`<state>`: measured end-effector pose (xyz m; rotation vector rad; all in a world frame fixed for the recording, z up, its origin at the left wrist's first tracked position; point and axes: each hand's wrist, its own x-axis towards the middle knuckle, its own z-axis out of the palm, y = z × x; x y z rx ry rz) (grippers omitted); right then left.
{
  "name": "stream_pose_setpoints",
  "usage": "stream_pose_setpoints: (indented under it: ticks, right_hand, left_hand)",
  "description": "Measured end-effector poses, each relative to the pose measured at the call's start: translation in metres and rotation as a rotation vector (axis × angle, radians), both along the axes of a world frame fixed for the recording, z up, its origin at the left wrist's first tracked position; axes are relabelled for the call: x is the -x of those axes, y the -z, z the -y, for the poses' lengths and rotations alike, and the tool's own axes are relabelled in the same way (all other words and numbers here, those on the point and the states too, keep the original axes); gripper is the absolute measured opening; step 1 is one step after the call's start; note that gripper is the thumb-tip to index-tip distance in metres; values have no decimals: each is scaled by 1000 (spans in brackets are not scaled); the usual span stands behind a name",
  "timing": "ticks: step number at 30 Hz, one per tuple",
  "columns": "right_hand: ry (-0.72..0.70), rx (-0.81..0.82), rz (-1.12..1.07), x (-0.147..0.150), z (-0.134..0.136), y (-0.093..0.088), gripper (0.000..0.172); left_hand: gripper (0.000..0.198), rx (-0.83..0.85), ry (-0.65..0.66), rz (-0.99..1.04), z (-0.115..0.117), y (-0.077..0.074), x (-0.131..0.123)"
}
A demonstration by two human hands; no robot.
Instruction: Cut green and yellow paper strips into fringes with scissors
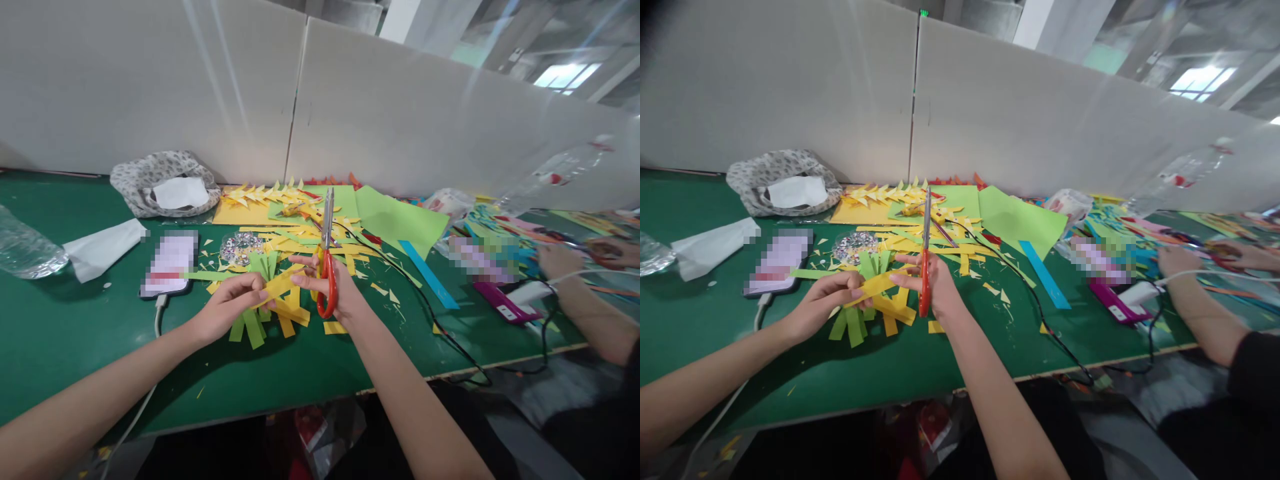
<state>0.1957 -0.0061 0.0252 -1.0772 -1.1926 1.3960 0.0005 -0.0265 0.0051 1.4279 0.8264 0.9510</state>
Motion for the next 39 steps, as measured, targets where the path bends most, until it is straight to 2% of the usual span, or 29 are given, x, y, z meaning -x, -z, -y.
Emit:
stream_pose_setpoints:
  ticks: [5,13,17,22,26,39]
  right_hand:
    - [-51,69,-38,0,-1,3,46]
    - [76,18,-6,3,5,-2,43]
    - [110,3,34,1,5,-4,42]
    - [105,-36,56,-3,1,2,43]
    - [138,-38,77,-3,0,4,42]
    - [177,-12,63,-6,0,-3,40]
  left_hand:
    - [23,-44,-23,-12,-1,0,1]
    - [22,-3,0,-38,-2,-1,-1]
    - [20,-26,-91,-78,-4,-2,-4]
    - [18,11,-200,-32,-9,0,-6]
    - [25,9,-230,-54,-12,2,-5]
    - [26,109,-267,-106,-18,1,1]
